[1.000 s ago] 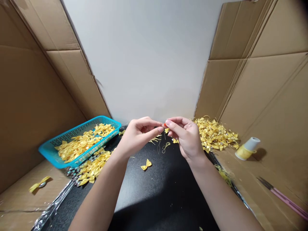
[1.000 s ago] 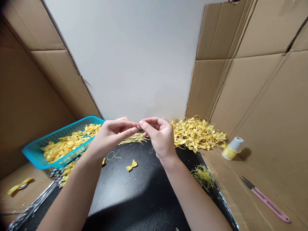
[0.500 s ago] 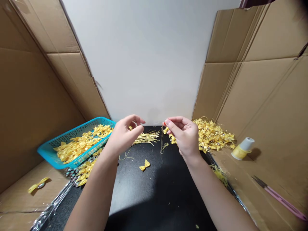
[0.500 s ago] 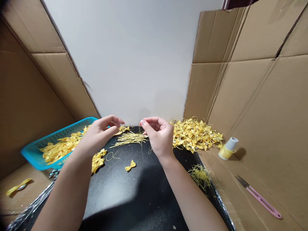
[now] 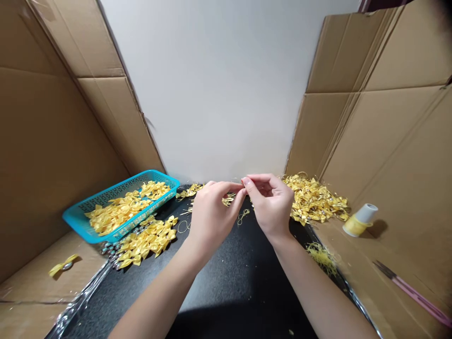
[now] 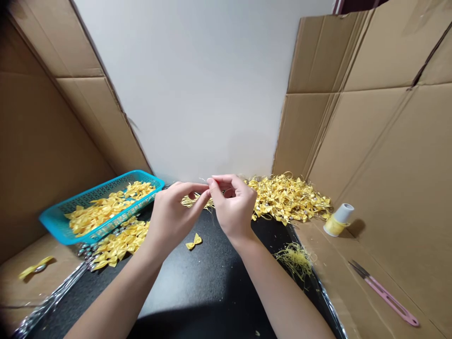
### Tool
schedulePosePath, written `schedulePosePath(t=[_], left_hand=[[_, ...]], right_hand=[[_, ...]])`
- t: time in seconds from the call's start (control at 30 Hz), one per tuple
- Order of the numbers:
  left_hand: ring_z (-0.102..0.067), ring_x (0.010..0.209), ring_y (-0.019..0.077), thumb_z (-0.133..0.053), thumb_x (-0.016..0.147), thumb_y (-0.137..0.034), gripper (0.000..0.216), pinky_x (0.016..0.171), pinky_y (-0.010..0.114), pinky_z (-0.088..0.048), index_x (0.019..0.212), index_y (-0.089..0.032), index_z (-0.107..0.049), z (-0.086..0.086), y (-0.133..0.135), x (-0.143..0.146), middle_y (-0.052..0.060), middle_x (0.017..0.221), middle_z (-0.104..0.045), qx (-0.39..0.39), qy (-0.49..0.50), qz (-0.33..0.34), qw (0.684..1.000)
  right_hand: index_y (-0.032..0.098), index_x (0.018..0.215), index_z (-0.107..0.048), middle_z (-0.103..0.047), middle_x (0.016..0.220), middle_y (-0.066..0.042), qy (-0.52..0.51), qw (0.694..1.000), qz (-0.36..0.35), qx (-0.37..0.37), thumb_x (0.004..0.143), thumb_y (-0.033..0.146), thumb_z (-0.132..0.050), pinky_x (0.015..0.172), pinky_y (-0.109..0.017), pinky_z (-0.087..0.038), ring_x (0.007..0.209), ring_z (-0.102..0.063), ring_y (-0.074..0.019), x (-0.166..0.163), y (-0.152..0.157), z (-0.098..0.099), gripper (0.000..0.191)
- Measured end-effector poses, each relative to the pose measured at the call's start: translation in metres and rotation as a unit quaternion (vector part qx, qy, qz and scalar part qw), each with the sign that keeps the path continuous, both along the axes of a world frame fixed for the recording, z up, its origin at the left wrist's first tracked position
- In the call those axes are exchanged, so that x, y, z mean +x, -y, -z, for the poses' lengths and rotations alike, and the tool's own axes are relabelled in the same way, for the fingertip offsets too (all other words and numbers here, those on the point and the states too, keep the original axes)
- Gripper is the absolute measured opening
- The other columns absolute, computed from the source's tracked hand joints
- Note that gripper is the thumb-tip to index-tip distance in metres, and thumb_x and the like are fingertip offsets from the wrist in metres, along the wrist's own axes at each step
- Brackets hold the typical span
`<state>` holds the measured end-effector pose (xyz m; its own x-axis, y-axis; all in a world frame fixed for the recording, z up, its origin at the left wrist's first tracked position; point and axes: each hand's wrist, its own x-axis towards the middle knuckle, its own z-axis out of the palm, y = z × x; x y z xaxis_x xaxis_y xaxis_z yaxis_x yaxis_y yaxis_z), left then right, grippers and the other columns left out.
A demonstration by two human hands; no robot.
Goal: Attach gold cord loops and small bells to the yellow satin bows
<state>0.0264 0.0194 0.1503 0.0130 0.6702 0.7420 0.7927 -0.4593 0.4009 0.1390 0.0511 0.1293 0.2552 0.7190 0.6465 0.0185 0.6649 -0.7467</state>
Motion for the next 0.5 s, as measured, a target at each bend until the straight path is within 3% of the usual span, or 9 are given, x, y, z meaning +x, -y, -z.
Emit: schedulePosePath(t=[0.2, 0.5], left_hand=[[-0.061, 0.059, 0.0137, -0.062, 0.085, -0.028, 0.018, 0.057, 0.025, -0.044, 0.080, -0.018, -0.076, 0.001, -0.008, -0.006, 0.002, 0.069, -0.074, -0.081, 0.097, 0.068, 0.990], [-0.052, 0.052, 0.0115, -0.062, 0.084, -0.026, 0.020, 0.053, 0.025, -0.037, 0.069, -0.017, -0.072, -0.001, -0.011, -0.015, 0.001, 0.057, -0.067, -0.008, 0.020, -0.030, 0.999]], right_hand=[[0.020, 0.079, -0.071, -0.074, 0.073, -0.001, 0.060, 0.997, 0.048, 0.031, 0.080, 0.027, -0.069, 0.058, -0.026, -0.055, 0.063, -0.068, -0.0132, 0.000, -0.001, 0.003, 0.008], [0.020, 0.081, -0.070, -0.074, 0.072, 0.000, 0.052, 0.994, 0.071, 0.065, 0.081, 0.024, -0.069, 0.060, -0.026, -0.057, 0.063, -0.068, -0.0128, -0.001, 0.001, 0.006, 0.004]])
